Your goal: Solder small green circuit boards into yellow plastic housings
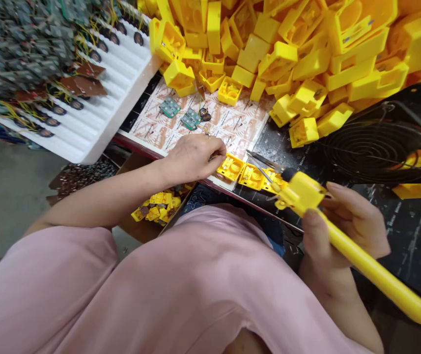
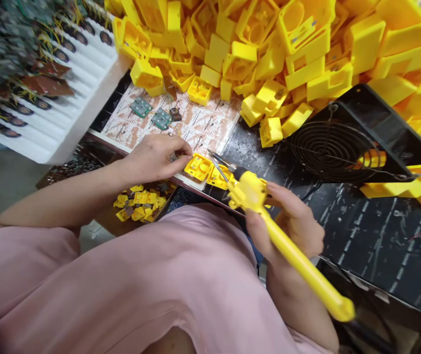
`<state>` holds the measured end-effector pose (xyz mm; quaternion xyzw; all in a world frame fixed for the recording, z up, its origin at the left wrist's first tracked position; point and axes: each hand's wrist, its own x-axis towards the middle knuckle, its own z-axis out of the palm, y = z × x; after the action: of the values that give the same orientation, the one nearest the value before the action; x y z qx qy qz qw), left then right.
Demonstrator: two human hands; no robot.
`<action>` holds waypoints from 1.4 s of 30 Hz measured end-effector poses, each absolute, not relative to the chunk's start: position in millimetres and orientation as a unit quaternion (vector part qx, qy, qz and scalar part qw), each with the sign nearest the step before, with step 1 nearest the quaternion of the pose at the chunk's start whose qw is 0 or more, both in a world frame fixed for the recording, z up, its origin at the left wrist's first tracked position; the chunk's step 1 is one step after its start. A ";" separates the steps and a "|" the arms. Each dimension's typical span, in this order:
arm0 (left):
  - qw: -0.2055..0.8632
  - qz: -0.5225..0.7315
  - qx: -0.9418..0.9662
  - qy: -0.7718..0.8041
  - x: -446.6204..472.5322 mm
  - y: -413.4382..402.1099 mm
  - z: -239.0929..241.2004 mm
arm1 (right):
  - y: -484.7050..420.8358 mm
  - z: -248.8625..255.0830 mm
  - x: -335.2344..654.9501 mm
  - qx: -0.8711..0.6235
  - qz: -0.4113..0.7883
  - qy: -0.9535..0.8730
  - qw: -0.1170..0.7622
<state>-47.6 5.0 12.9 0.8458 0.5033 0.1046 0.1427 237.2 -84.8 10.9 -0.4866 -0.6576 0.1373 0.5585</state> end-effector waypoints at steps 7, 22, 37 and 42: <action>0.089 0.026 0.867 0.490 -39.0 10.7 22.4 | -91.6 15.2 232.2 -0.428 0.099 -0.783 0.441; 0.050 -0.059 0.873 0.481 -30.9 13.4 39.1 | -79.7 33.8 238.7 -0.416 0.082 -0.799 0.426; 0.112 0.005 0.880 0.462 -48.1 11.2 43.8 | -85.0 16.2 240.7 -0.436 0.116 -0.746 0.490; 0.174 0.093 0.840 0.506 -55.2 12.9 34.1 | -89.5 13.9 237.5 -0.453 0.115 -0.731 0.498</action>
<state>-55.2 12.9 34.1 0.8396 0.5062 0.0931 0.1737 237.5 -89.5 13.9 -0.4529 -0.7305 0.1146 0.4981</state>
